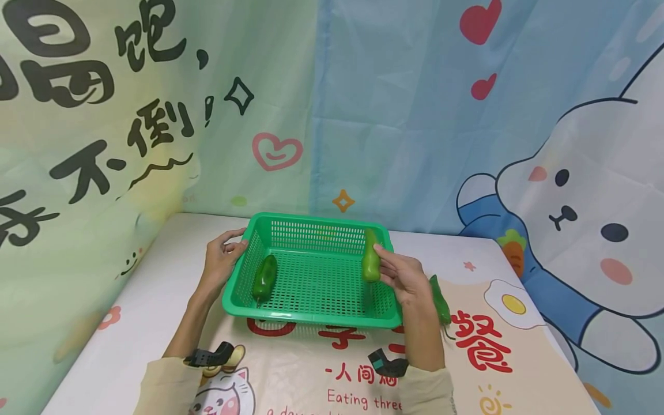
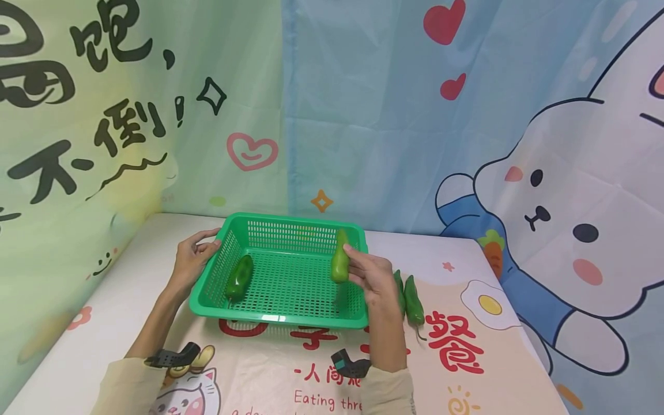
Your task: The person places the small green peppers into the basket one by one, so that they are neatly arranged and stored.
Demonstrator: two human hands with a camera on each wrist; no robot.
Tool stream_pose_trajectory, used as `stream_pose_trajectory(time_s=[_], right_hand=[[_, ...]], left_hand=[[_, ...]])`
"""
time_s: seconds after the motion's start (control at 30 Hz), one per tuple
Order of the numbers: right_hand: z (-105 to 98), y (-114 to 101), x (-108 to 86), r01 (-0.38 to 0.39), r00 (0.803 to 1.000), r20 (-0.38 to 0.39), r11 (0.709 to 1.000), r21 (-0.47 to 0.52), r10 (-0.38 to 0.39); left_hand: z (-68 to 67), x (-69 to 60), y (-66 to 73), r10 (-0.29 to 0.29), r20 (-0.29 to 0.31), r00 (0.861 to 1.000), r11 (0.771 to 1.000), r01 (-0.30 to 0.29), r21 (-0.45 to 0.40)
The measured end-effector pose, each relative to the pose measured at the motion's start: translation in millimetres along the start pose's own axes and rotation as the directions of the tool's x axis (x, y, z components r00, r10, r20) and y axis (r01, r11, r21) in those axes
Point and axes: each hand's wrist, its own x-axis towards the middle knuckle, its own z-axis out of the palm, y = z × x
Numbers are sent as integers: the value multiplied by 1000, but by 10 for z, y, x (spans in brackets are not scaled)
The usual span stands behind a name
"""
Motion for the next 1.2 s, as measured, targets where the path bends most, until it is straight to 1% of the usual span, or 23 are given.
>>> stream_pose_trajectory(time_s=[0.2,0.5,0.73,0.93,1.2], right_hand=[[60,35,16,21,1000,-6,1000,-20,-21],[177,92,4,43,999,34,999,-24,-43],[256,113,-8,44,998,48,999,0,-44],[299,149,3,61,995,78,998,2,-61],[378,201,22,60,996,72,998,-8,-60]], left_hand=[[-3,-5,9,3,4,1000,1000,-3,-4],[-9,-4,9,1,1,1000,1000,-1,-11],[-8,-9,10,-4,4,1000,1000,4,-13],[-3,-9,6,-8,0,1000,1000,8,-17],[-3,-14,3,2,2,1000,1000,-1,-16]])
